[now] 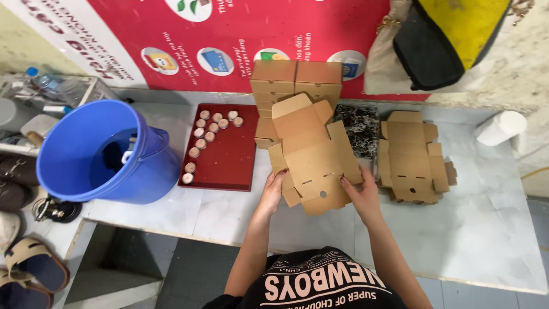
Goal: The recorder is seen preparing items (possibly candles) and placing them into small cardboard boxes with packing shreds.
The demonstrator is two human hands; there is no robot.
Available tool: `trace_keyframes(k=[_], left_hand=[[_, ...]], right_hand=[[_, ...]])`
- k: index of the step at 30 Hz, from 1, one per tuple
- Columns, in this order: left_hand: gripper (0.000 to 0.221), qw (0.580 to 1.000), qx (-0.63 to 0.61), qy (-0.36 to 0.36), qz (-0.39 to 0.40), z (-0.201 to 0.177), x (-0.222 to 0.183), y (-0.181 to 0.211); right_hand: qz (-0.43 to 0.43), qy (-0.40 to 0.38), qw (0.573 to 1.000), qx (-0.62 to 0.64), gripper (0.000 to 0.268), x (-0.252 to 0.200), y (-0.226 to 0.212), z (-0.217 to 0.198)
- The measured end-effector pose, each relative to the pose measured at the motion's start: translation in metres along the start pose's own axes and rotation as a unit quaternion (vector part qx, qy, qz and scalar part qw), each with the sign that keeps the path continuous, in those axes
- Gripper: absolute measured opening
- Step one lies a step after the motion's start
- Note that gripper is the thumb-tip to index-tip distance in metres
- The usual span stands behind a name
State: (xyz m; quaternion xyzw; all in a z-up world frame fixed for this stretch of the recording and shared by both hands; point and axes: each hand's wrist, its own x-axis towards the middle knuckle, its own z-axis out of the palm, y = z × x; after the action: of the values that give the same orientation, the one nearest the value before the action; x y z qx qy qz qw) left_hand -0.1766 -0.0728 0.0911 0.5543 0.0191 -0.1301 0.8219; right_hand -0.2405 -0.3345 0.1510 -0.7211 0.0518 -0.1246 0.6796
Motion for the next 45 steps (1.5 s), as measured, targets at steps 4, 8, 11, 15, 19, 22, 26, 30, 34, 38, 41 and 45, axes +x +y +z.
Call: trace_keyframes(k=[4, 8, 11, 15, 19, 22, 26, 30, 34, 38, 41, 45], left_hand=[[0.048, 0.991, 0.062, -0.002, 0.116, -0.010, -0.001, 0.005], [0.069, 0.993, 0.090, -0.012, 0.076, -0.006, -0.015, 0.038], [0.083, 0.994, 0.084, -0.070, 0.024, -0.001, -0.023, 0.073], [0.119, 0.974, 0.134, -0.172, 0.062, -0.006, -0.021, 0.090], [0.128, 0.960, 0.186, -0.182, 0.100, -0.012, -0.002, 0.078], [0.118, 0.960, 0.229, -0.143, 0.077, -0.011, 0.005, 0.073], [0.108, 0.963, 0.230, -0.131, 0.054, -0.010, 0.005, 0.080], [0.103, 0.958, 0.237, -0.159, 0.036, -0.010, 0.004, 0.089], [0.106, 0.952, 0.256, -0.169, 0.023, -0.015, 0.004, 0.086], [0.123, 0.949, 0.206, -0.238, 0.000, -0.008, -0.006, 0.103], [0.137, 0.941, 0.204, -0.271, -0.010, 0.010, -0.020, 0.120], [0.139, 0.935, 0.233, -0.261, 0.053, -0.001, -0.015, 0.084]], right_hand=[[0.095, -0.048, 0.993, 0.047, 0.031, 0.006, 0.025, 0.014], [0.079, -0.030, 0.995, 0.058, 0.028, 0.006, 0.054, 0.023], [0.083, -0.032, 0.995, 0.044, 0.030, 0.015, 0.069, 0.024], [0.116, -0.105, 0.988, -0.016, 0.051, 0.017, 0.038, 0.025], [0.129, -0.174, 0.976, -0.017, 0.082, 0.023, -0.004, 0.019], [0.079, -0.258, 0.962, 0.028, 0.106, 0.032, -0.014, 0.010], [0.089, -0.355, 0.926, 0.096, 0.129, 0.051, -0.020, -0.002], [0.134, -0.351, 0.922, 0.091, 0.131, 0.064, -0.011, 0.001], [0.159, -0.291, 0.943, 0.041, 0.121, 0.065, 0.003, 0.010], [0.145, -0.238, 0.957, 0.079, 0.107, 0.067, 0.014, 0.014], [0.130, -0.227, 0.957, 0.123, 0.100, 0.067, 0.028, 0.016], [0.089, -0.241, 0.960, 0.113, 0.097, 0.065, 0.046, 0.011]])
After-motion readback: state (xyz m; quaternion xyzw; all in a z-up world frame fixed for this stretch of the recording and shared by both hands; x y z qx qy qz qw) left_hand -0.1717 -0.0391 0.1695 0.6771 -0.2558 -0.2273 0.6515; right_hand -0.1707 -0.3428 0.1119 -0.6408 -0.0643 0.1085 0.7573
